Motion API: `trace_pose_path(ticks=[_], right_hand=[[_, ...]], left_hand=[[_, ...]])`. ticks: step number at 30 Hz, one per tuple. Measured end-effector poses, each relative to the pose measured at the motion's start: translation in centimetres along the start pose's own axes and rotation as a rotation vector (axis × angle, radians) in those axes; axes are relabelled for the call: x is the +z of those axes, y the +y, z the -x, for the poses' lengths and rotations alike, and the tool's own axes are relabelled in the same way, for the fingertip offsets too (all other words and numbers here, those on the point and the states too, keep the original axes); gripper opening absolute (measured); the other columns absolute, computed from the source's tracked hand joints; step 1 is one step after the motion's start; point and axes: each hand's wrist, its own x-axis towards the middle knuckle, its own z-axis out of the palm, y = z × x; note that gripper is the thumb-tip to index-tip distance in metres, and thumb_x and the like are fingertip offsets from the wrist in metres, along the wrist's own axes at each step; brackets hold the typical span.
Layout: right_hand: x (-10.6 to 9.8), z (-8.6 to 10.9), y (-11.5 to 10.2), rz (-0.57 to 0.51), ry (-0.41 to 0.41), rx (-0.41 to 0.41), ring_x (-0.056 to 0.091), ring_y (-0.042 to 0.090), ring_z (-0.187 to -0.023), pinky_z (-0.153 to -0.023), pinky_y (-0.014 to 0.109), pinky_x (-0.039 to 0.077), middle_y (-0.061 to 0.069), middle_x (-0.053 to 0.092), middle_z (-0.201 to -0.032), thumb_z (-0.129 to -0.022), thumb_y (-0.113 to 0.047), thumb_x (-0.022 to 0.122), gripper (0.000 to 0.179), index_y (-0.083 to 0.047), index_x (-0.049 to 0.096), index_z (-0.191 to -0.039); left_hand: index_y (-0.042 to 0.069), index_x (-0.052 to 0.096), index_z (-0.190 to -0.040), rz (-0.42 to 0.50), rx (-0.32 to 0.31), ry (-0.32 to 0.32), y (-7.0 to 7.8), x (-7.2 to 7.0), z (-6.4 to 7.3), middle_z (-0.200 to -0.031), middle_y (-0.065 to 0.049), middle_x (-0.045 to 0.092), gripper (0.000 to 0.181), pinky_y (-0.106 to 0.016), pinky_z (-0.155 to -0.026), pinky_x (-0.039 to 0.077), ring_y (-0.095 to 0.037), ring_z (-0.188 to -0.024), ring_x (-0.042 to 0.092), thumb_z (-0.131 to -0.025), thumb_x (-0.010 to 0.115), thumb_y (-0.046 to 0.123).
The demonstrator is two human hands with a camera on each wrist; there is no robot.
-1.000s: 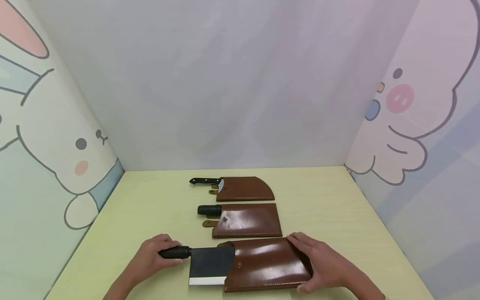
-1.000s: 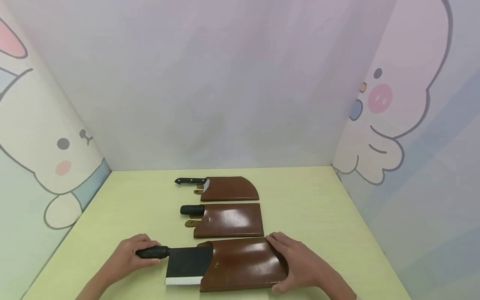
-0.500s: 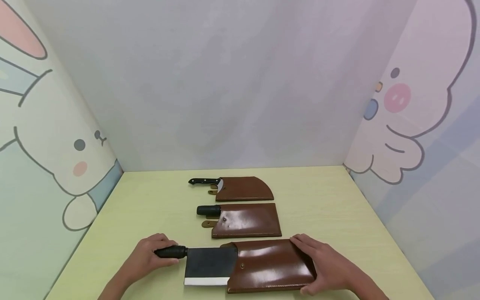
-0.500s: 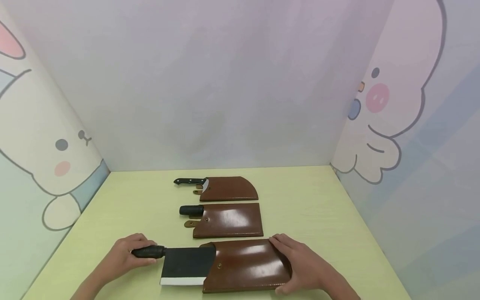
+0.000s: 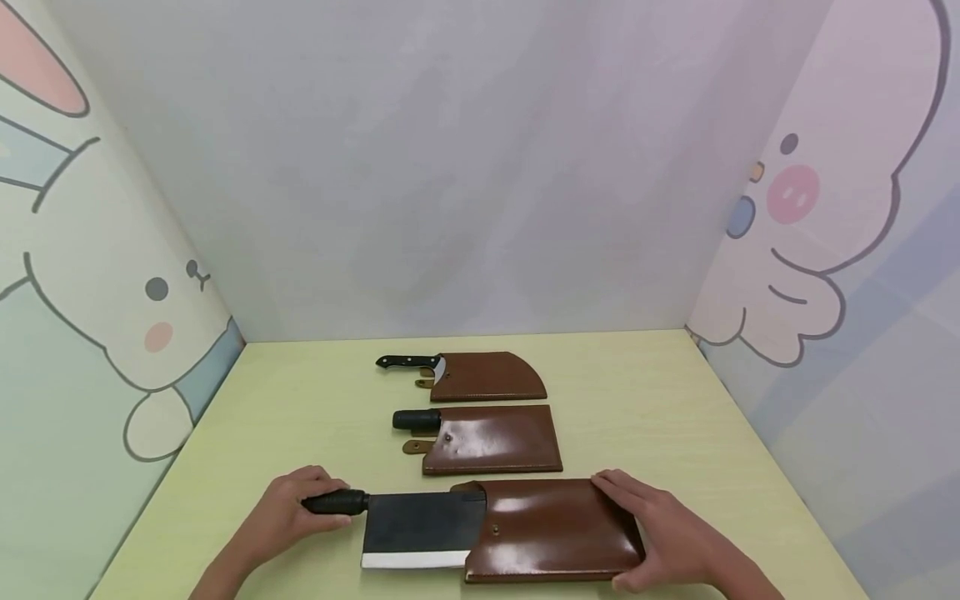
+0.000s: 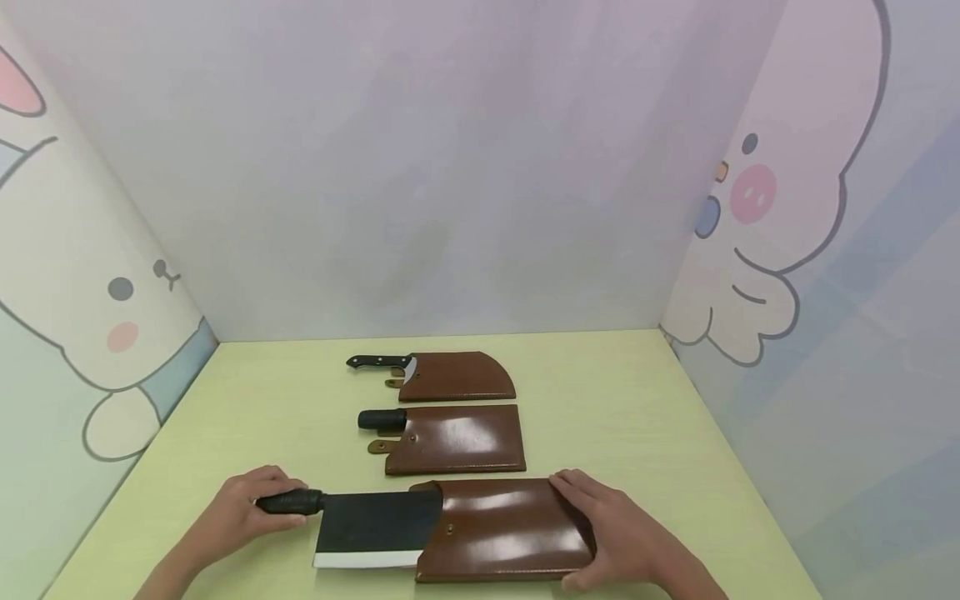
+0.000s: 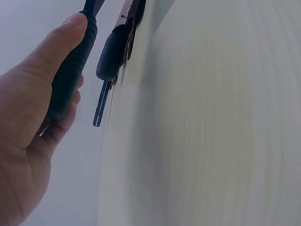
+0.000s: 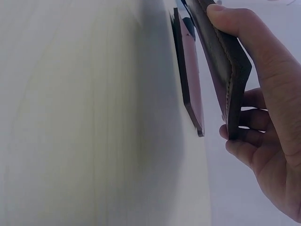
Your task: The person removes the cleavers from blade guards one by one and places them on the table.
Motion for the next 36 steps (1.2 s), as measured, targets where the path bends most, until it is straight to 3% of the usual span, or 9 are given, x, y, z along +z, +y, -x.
trace_pose_path(ticks=[7, 18, 23, 36], right_hand=[[0.1, 0.7, 0.8, -0.033, 0.019, 0.015, 0.060, 0.014, -0.121, -0.085, 0.031, 0.055, -0.007, 0.049, -0.149, -0.065, -0.077, 0.082, 0.112, -0.016, 0.048, -0.153], [-0.3, 1.8, 1.7, -0.043, 0.003, 0.069, 0.060, 0.013, -0.117, -0.082, 0.030, 0.055, -0.005, 0.050, -0.149, -0.065, -0.075, 0.083, 0.112, -0.015, 0.048, -0.153], [-0.4, 2.5, 2.1, -0.021, 0.024, 0.064, 0.061, 0.011, -0.115, -0.080, 0.028, 0.055, -0.004, 0.051, -0.148, -0.064, -0.074, 0.085, 0.113, -0.014, 0.048, -0.152], [-1.8, 4.0, 2.9, -0.038, -0.031, 0.133, 0.062, 0.018, -0.117, -0.076, 0.027, 0.053, 0.005, 0.051, -0.149, -0.066, -0.070, 0.086, 0.113, -0.015, 0.045, -0.155]], left_hand=[[0.028, 0.079, -0.098, 0.002, 0.007, 0.009, -0.3, -0.4, 0.4, -0.092, 0.019, 0.062, 0.029, -0.022, -0.063, 0.046, 0.003, -0.078, 0.052, -0.074, 0.092, 0.037], [0.032, 0.077, -0.097, 0.016, 0.012, 0.054, -1.0, -0.8, 1.5, -0.092, 0.020, 0.061, 0.030, -0.022, -0.062, 0.046, 0.003, -0.077, 0.053, -0.072, 0.093, 0.035], [0.032, 0.077, -0.098, 0.014, 0.042, 0.078, -1.4, -1.1, 1.9, -0.092, 0.021, 0.062, 0.032, -0.018, -0.063, 0.044, 0.003, -0.077, 0.053, -0.070, 0.095, 0.031], [0.030, 0.077, -0.097, 0.001, 0.055, 0.060, -2.2, -1.6, 2.5, -0.091, 0.021, 0.061, 0.032, -0.018, -0.062, 0.042, 0.004, -0.076, 0.051, -0.070, 0.094, 0.031]])
